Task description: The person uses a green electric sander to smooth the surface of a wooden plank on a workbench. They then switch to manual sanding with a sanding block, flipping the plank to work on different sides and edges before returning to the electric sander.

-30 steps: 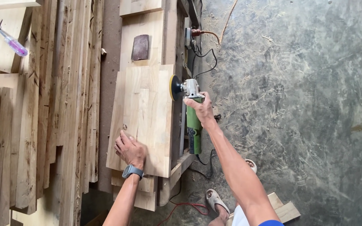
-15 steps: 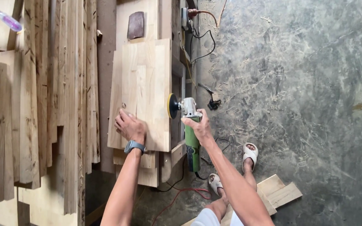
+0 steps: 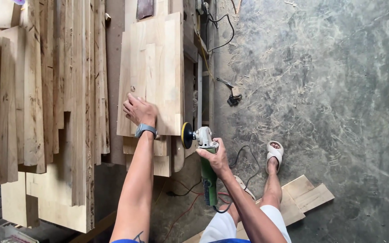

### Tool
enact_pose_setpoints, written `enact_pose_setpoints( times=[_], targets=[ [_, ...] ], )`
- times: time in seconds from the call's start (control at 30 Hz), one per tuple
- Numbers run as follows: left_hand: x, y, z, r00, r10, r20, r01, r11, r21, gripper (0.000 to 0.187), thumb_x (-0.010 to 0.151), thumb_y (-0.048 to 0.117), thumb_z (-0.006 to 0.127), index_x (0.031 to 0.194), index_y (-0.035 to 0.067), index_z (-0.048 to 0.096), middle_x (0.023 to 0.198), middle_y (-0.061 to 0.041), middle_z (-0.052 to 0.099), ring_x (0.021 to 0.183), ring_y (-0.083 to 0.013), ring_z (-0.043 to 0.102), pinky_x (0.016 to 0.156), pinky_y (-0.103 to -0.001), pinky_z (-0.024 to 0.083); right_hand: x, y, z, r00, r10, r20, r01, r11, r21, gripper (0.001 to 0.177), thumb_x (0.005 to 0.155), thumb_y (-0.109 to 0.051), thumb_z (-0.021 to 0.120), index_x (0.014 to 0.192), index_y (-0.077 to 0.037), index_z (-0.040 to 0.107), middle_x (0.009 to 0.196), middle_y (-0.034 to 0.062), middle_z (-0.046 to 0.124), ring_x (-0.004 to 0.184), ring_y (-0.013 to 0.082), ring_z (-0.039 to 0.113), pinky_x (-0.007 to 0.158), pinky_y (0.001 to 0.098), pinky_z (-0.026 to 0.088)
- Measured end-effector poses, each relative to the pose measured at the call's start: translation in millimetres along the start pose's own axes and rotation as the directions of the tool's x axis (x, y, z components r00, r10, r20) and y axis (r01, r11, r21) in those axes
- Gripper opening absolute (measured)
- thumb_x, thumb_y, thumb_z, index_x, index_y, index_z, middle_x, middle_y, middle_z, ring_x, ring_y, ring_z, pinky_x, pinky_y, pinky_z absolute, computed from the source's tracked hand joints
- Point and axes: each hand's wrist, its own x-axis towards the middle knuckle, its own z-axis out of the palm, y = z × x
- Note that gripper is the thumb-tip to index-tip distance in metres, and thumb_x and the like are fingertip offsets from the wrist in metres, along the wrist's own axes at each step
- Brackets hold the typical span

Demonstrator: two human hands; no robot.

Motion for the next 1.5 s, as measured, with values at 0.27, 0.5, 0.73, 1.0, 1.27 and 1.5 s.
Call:
enact_pose_setpoints(
  times=[0.27, 0.5, 0.73, 1.0, 1.27, 1.5],
  targets=[
    [-6, 10, -13, 1.0, -0.001, -0.003, 0.001, 1.0, -0.013, 0.047, 0.104, 0.027, 0.042, 0.145, 0.005, 0.047, 0.124, -0.015, 0.052, 0.119, -0.0368, 0.05, 0.094, -0.051, 0.043, 32, 1, 9, 0.999, -0.048, -0.025, 0.047, 0.999, -0.009, 0.086, 0.063, -0.036, 0.1, 0.131, -0.009, 0.054, 0.116, 0.0238, 0.068, 0.108, 0.0332, 0.068, 0.092, 0.0464, 0.052],
    [1, 2, 4, 1.0, -0.007, 0.001, 0.007, 1.0, 0.015, 0.048, 0.102, 0.028, 0.044, 0.145, 0.008, 0.047, 0.123, -0.014, 0.051, 0.12, -0.0361, 0.048, 0.095, -0.051, 0.042, 75, -28, 15, 0.994, -0.088, -0.056, 0.089, 0.996, 0.015, 0.085, 0.063, -0.033, 0.101, 0.129, -0.01, 0.054, 0.113, 0.0212, 0.069, 0.105, 0.0286, 0.067, 0.093, 0.0449, 0.052],
    [2, 17, -16, 1.0, 0.016, 0.027, -0.016, 1.0, -0.026, 0.047, 0.102, 0.023, 0.043, 0.144, 0.002, 0.048, 0.119, -0.018, 0.052, 0.115, -0.0412, 0.049, 0.092, -0.053, 0.042, 138, -87, 23, 0.989, -0.132, -0.07, 0.132, 0.991, -0.006, 0.084, 0.06, -0.037, 0.101, 0.127, -0.013, 0.056, 0.106, 0.0153, 0.07, 0.096, 0.0235, 0.067, 0.082, 0.0446, 0.051],
    [8, 24, -23, 0.998, 0.061, 0.01, -0.061, 0.998, 0.0, 0.05, 0.098, 0.018, 0.048, 0.144, -0.001, 0.052, 0.116, -0.021, 0.054, 0.108, -0.0432, 0.051, 0.088, -0.053, 0.043, 203, -170, 30, 0.952, -0.308, -0.005, 0.308, 0.952, 0.005, 0.084, 0.068, -0.048, 0.097, 0.127, -0.007, 0.052, 0.101, 0.0197, 0.066, 0.09, 0.028, 0.066, 0.079, 0.0433, 0.057],
    [13, 6, -5, 0.997, 0.081, -0.009, -0.081, 0.997, 0.018, 0.051, 0.097, 0.02, 0.05, 0.144, 0.0, 0.055, 0.117, -0.019, 0.056, 0.103, -0.041, 0.053, 0.086, -0.051, 0.044, 257, -242, 42, 0.949, -0.31, -0.066, 0.31, 0.951, -0.005, 0.078, 0.067, -0.038, 0.099, 0.123, -0.008, 0.054, 0.098, 0.0127, 0.067, 0.086, 0.02, 0.064, 0.071, 0.0407, 0.053],
    [13, 7, -7, 0.997, 0.071, 0.009, -0.071, 0.997, 0.018, 0.052, 0.096, 0.018, 0.052, 0.144, -0.001, 0.055, 0.118, -0.02, 0.057, 0.104, -0.0422, 0.054, 0.087, -0.052, 0.045, 308, -270, 44, 0.926, -0.369, -0.075, 0.371, 0.929, 0.01, 0.075, 0.069, -0.037, 0.099, 0.122, -0.006, 0.055, 0.097, 0.0139, 0.068, 0.084, 0.0201, 0.064, 0.07, 0.0409, 0.053]
  ],
)
